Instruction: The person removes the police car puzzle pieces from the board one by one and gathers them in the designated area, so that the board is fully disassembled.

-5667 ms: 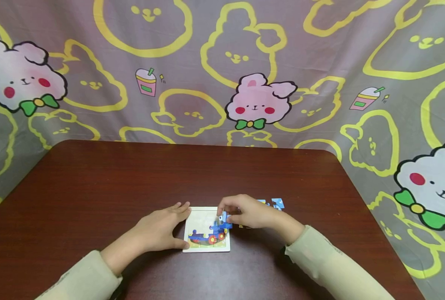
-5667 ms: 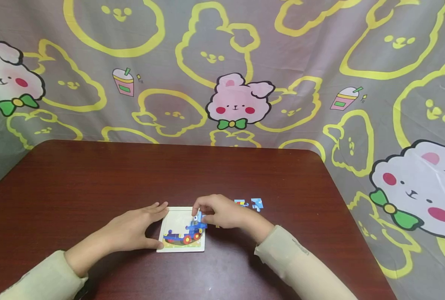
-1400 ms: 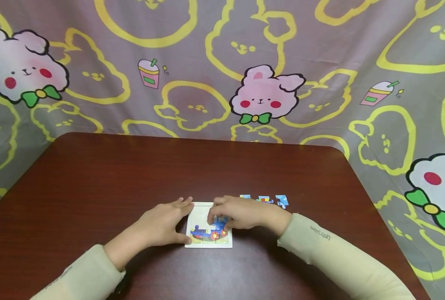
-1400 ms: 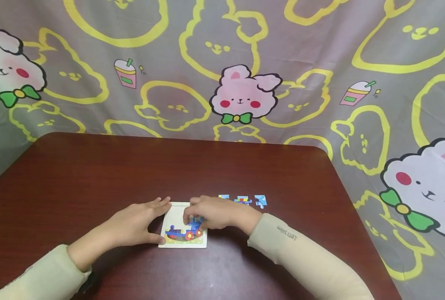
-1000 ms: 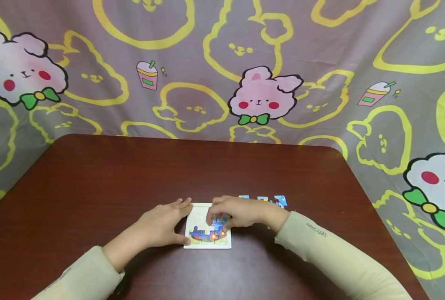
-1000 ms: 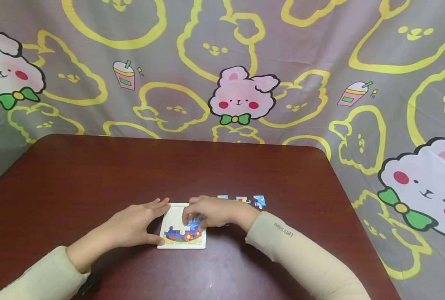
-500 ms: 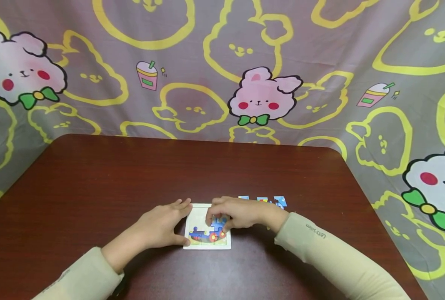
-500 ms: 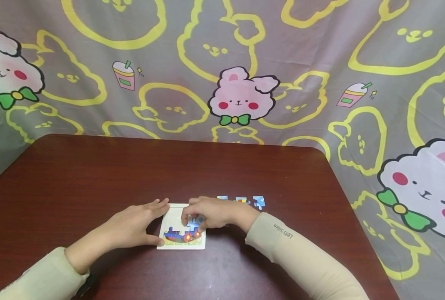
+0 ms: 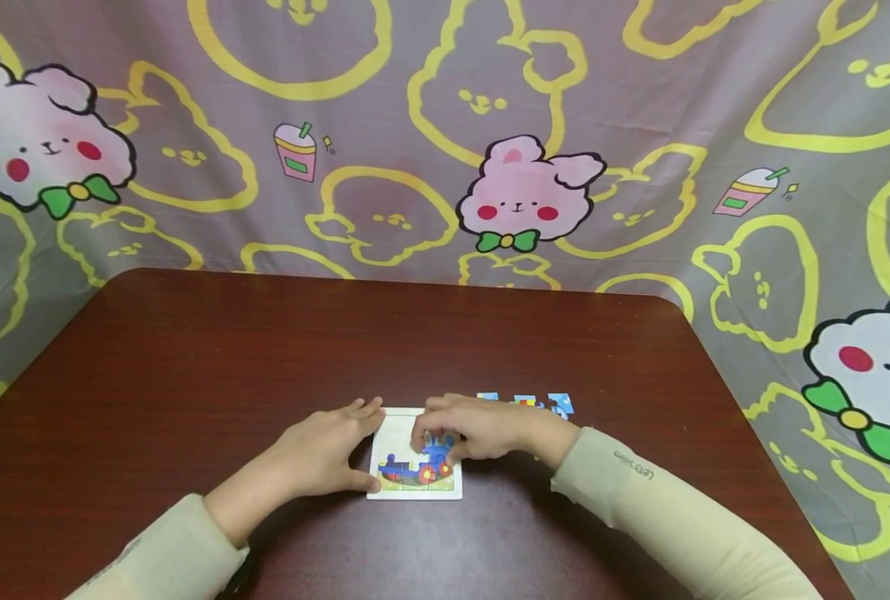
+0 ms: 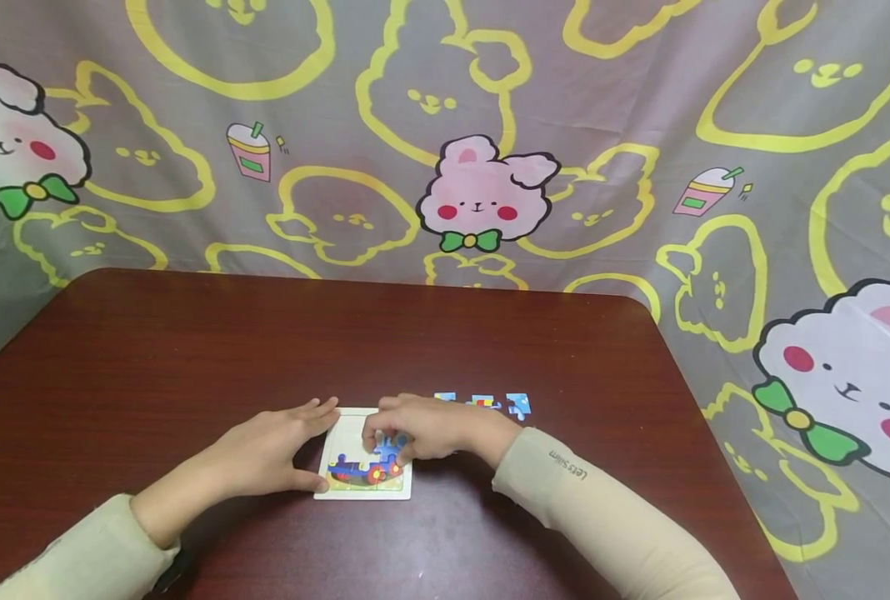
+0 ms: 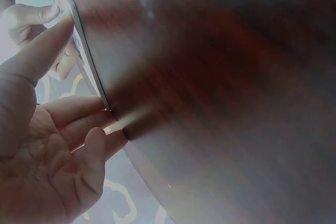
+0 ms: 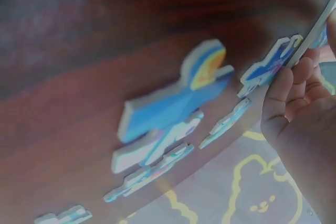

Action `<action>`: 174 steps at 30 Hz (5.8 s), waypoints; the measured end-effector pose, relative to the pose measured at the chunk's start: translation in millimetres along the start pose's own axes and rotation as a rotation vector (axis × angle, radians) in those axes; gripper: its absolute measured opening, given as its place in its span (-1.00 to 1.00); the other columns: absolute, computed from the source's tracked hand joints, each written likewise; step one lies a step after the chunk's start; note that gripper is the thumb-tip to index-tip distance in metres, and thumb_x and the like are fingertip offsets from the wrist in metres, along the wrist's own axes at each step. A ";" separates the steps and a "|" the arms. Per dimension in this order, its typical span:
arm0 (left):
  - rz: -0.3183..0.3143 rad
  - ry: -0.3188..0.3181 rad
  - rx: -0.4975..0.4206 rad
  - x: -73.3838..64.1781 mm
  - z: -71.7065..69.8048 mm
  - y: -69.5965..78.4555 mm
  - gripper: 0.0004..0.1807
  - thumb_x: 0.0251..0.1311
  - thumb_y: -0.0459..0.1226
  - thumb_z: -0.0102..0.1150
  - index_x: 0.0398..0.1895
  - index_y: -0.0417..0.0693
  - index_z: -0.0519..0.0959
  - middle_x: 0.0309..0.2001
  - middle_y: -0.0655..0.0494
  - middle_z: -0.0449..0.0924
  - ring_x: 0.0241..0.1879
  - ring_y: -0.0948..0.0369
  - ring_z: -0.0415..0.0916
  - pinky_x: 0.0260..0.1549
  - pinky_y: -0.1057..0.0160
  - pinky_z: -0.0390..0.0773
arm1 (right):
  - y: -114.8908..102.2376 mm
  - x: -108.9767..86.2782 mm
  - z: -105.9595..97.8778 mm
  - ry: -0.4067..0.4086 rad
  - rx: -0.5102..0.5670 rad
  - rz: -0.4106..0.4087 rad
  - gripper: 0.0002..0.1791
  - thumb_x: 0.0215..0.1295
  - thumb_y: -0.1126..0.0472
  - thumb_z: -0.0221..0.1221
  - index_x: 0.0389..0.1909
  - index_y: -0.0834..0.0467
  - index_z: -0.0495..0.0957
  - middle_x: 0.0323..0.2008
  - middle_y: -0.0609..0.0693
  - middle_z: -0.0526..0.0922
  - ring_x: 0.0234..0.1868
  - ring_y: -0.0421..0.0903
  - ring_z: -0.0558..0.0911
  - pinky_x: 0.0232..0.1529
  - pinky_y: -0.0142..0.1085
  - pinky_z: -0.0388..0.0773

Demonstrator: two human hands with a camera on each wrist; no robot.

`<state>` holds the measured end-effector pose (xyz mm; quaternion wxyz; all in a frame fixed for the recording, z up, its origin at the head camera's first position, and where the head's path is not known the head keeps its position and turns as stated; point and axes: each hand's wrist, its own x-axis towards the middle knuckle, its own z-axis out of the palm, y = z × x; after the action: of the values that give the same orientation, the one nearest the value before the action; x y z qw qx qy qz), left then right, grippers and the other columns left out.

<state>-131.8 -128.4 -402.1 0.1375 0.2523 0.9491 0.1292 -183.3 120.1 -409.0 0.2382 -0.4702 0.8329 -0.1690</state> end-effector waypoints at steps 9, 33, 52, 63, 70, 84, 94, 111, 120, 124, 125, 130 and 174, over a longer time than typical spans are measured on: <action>-0.014 -0.008 -0.010 -1.2 -1.0 1.0 -0.01 -0.07 0.12 0.50 0.41 -0.17 0.38 0.48 -0.07 0.26 0.47 -0.08 0.24 0.22 -0.23 0.43 | -7.6 3.6 -1.3 -0.028 -0.013 -0.020 -0.66 0.18 0.28 0.35 -0.10 -0.12 0.53 -0.12 -0.20 0.46 0.00 -0.24 0.38 0.08 -0.38 0.38; -0.018 -0.003 -0.005 1.6 0.2 2.6 -0.01 -0.07 0.14 0.50 0.41 -0.14 0.38 0.48 -0.05 0.27 0.47 -0.06 0.24 0.22 -0.20 0.44 | -1.8 -0.5 -7.1 0.037 0.181 0.040 -0.80 0.30 0.32 0.28 -0.11 0.01 0.62 -0.29 -0.16 0.57 -0.35 -0.33 0.46 -0.26 -0.48 0.50; -0.012 -0.002 0.022 3.4 -0.3 2.8 -0.02 -0.07 0.13 0.50 0.39 -0.16 0.40 0.47 -0.07 0.29 0.45 -0.07 0.27 0.23 -0.19 0.45 | -3.6 -19.1 -20.7 0.131 0.239 0.048 -0.83 0.35 0.31 0.23 -0.14 -0.02 0.62 -0.34 -0.20 0.60 -0.32 -0.28 0.51 -0.24 -0.40 0.55; -0.021 -0.012 0.027 1.5 0.3 3.5 -0.02 -0.05 0.14 0.48 0.41 -0.14 0.38 0.48 -0.04 0.27 0.47 -0.04 0.25 0.26 -0.18 0.42 | 3.6 -52.0 -25.4 0.212 0.200 0.076 -0.82 0.35 0.28 0.24 -0.08 0.00 0.63 -0.35 -0.20 0.58 -0.33 -0.27 0.49 -0.27 -0.37 0.54; -0.026 -0.014 0.015 -0.4 -0.1 4.5 -0.02 -0.06 0.14 0.48 0.41 -0.15 0.38 0.48 -0.05 0.27 0.47 -0.04 0.24 0.27 -0.18 0.41 | 11.3 -73.1 -25.8 0.261 0.208 0.081 -0.82 0.36 0.28 0.23 -0.08 0.01 0.64 -0.29 -0.17 0.63 -0.25 -0.27 0.52 -0.22 -0.34 0.56; 0.006 0.005 0.017 -2.9 0.3 1.6 -0.02 -0.05 0.13 0.48 0.40 -0.19 0.39 0.48 -0.08 0.27 0.46 -0.06 0.26 0.26 -0.18 0.41 | 26.6 -109.1 -27.5 0.326 0.214 0.099 -0.79 0.35 0.31 0.22 -0.03 0.12 0.64 -0.07 -0.04 0.73 -0.13 -0.26 0.63 -0.09 -0.29 0.59; -0.002 0.006 0.015 -1.5 0.5 2.4 -0.02 -0.06 0.12 0.48 0.40 -0.17 0.39 0.48 -0.06 0.28 0.46 -0.05 0.26 0.24 -0.18 0.43 | 36.5 -138.6 -25.8 0.348 0.255 0.182 -0.78 0.35 0.30 0.22 -0.02 0.09 0.64 -0.18 -0.09 0.72 -0.29 -0.24 0.59 -0.22 -0.34 0.57; 0.002 0.011 0.009 -2.2 1.6 3.0 -0.02 -0.07 0.14 0.49 0.39 -0.19 0.40 0.47 -0.09 0.28 0.45 -0.07 0.27 0.22 -0.17 0.45 | 56.2 -159.4 -13.4 0.327 0.269 0.249 -0.88 0.34 0.32 0.22 -0.14 0.11 0.60 -0.36 -0.15 0.65 -0.33 -0.32 0.55 -0.30 -0.39 0.51; -0.002 0.008 0.010 -2.4 2.2 3.5 -0.01 -0.07 0.15 0.48 0.40 -0.17 0.39 0.48 -0.06 0.28 0.46 -0.05 0.26 0.23 -0.17 0.45 | 62.0 -158.1 -8.0 0.279 0.277 0.292 -0.87 0.32 0.37 0.20 -0.18 0.12 0.59 -0.44 -0.14 0.60 -0.40 -0.32 0.51 -0.36 -0.40 0.48; -0.003 0.006 0.009 -2.5 1.7 2.9 -0.01 -0.06 0.15 0.48 0.40 -0.16 0.39 0.48 -0.06 0.27 0.46 -0.05 0.25 0.23 -0.18 0.44 | 64.5 -159.4 -7.0 0.279 0.280 0.299 -0.88 0.32 0.37 0.21 -0.18 0.13 0.59 -0.45 -0.13 0.59 -0.43 -0.32 0.50 -0.38 -0.39 0.48; -0.003 0.006 0.008 -2.7 1.4 2.6 -0.01 -0.06 0.15 0.48 0.40 -0.17 0.39 0.48 -0.06 0.27 0.46 -0.05 0.26 0.23 -0.18 0.44 | 64.9 -160.0 -7.2 0.280 0.275 0.302 -0.88 0.32 0.36 0.21 -0.18 0.13 0.59 -0.44 -0.13 0.60 -0.42 -0.32 0.50 -0.37 -0.39 0.49; -0.004 0.008 0.006 -3.0 0.6 2.2 -0.01 -0.06 0.15 0.47 0.40 -0.17 0.38 0.48 -0.07 0.27 0.46 -0.06 0.25 0.23 -0.19 0.44 | 66.6 -165.7 -9.7 0.283 0.247 0.340 -0.88 0.33 0.29 0.23 -0.14 0.12 0.59 -0.35 -0.15 0.62 -0.35 -0.32 0.56 -0.30 -0.37 0.55; 0.001 0.019 -0.009 -2.9 4.2 1.5 -0.02 -0.08 0.13 0.50 0.39 -0.16 0.41 0.47 -0.06 0.29 0.45 -0.07 0.27 0.23 -0.19 0.44 | -29.6 13.6 -5.6 0.014 0.201 0.014 -0.80 0.28 0.40 0.24 -0.11 0.15 0.64 -0.48 -0.14 0.59 -0.48 -0.38 0.49 -0.36 -0.52 0.47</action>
<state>-127.4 -127.9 -405.0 0.1296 0.2509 0.9496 0.1360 -171.7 93.9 -392.6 0.2796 -0.4367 0.8167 -0.2532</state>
